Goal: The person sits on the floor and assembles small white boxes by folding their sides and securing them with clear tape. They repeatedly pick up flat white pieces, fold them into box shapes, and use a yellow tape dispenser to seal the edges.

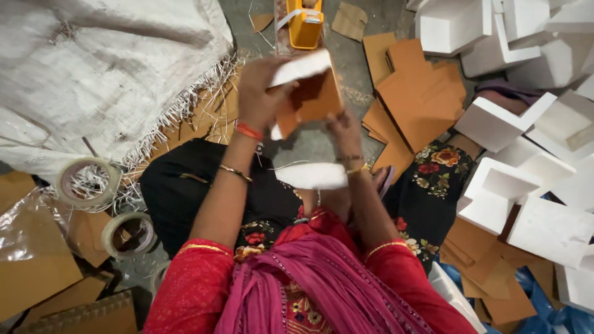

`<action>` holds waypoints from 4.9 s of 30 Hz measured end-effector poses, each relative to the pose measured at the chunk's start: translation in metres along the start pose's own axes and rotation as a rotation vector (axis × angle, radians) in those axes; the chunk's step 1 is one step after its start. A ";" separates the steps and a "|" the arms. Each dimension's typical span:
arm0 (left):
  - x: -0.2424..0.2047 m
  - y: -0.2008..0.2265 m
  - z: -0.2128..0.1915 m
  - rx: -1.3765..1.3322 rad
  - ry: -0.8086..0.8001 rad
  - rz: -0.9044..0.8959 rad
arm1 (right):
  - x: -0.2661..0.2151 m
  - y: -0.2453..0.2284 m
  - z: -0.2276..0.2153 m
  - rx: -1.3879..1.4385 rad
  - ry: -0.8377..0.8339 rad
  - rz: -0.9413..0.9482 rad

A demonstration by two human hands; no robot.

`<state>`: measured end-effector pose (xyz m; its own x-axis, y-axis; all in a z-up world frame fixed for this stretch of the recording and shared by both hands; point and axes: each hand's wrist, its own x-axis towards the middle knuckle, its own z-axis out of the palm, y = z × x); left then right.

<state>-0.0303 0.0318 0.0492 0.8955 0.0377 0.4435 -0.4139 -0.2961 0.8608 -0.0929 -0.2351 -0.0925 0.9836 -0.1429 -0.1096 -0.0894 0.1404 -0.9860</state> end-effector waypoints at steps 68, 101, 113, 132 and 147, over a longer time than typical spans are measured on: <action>-0.052 0.050 0.045 0.308 -0.608 0.993 | -0.014 -0.021 -0.070 0.307 -0.210 0.318; -0.019 -0.131 0.079 -0.710 -0.357 -0.547 | 0.144 -0.132 0.084 -0.959 0.145 -0.261; -0.038 -0.096 0.106 -0.443 -0.129 -0.206 | 0.010 -0.153 0.100 -0.968 0.068 -0.071; -0.025 -0.048 0.078 -0.344 -0.329 -0.262 | 0.159 -0.116 0.029 -0.418 -0.179 0.098; -0.072 0.092 0.022 0.094 -0.943 0.206 | -0.044 -0.063 -0.048 -0.224 -0.222 -0.306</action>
<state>-0.1294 -0.0197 0.0910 0.5877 -0.7920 0.1655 -0.5989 -0.2884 0.7471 -0.1386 -0.2846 -0.0315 0.9776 0.0727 0.1977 0.2041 -0.0952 -0.9743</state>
